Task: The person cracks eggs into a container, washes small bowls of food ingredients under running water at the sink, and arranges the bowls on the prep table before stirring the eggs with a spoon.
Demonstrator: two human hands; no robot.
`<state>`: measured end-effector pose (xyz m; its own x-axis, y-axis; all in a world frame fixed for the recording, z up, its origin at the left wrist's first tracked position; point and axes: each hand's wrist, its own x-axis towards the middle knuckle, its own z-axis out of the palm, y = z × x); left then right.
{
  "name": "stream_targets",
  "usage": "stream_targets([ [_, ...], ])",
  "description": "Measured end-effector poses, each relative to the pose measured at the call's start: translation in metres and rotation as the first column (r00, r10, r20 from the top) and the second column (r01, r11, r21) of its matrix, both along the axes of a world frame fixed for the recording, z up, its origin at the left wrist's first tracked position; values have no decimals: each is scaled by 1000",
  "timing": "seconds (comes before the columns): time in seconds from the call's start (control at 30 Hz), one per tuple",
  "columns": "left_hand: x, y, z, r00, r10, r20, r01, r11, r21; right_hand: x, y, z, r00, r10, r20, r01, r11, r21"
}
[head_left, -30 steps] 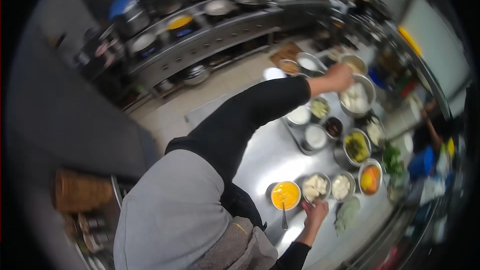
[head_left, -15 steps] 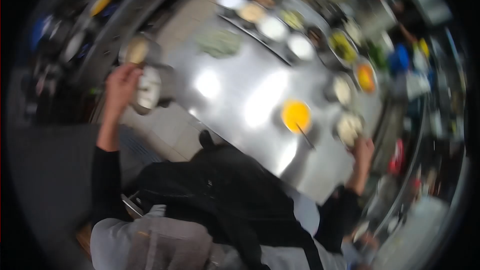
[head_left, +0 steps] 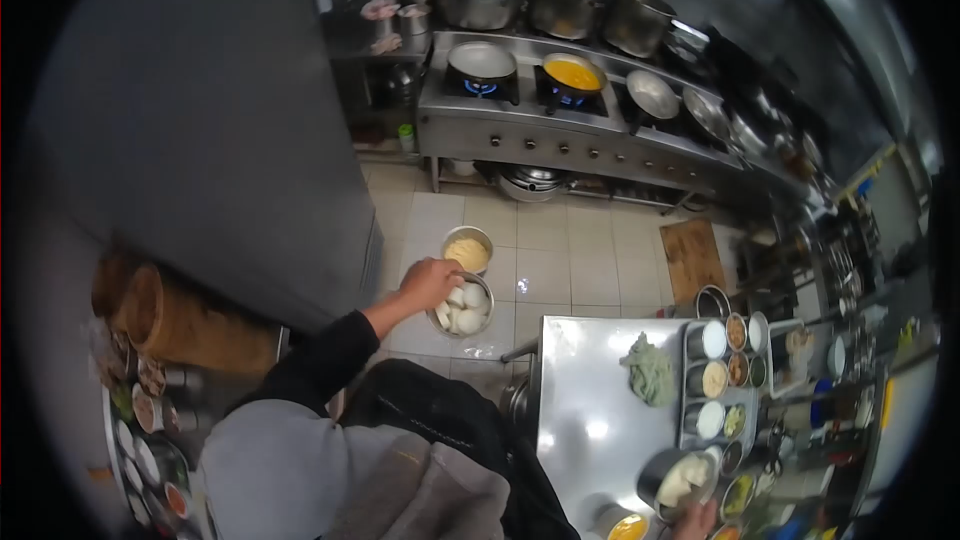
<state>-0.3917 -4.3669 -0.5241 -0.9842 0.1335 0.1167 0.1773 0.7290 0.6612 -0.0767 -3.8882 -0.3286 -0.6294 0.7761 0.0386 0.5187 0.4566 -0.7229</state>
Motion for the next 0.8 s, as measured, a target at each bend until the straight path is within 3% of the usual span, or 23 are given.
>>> stream_targets([
  [0.1,-6,-30,4,995,91,48,-90,996,-22,-65,63,-123,881,304,-363,-436,818,-376],
  [0.23,-25,-75,-12,982,190,-21,-190,981,-41,-180,-46,-132,889,287,-356,-450,689,-568],
  [0.33,-61,-113,-32,960,278,45,-279,960,17,-262,-110,-149,884,376,-277,-462,613,-641],
  [0.4,-86,-128,-38,945,317,75,-316,948,-31,-309,-146,-153,868,435,-239,-467,554,-689],
  [0.43,-103,-141,-45,942,333,27,-332,943,-32,-336,-165,-154,863,451,-227,-462,526,-714],
  [0.67,-246,-213,-66,905,411,108,-421,902,94,-475,-259,-169,923,362,-133,-293,435,-851],
  [0.8,-334,-208,-39,846,531,45,-527,820,225,-543,-291,-161,942,305,-139,-256,386,-886],
])
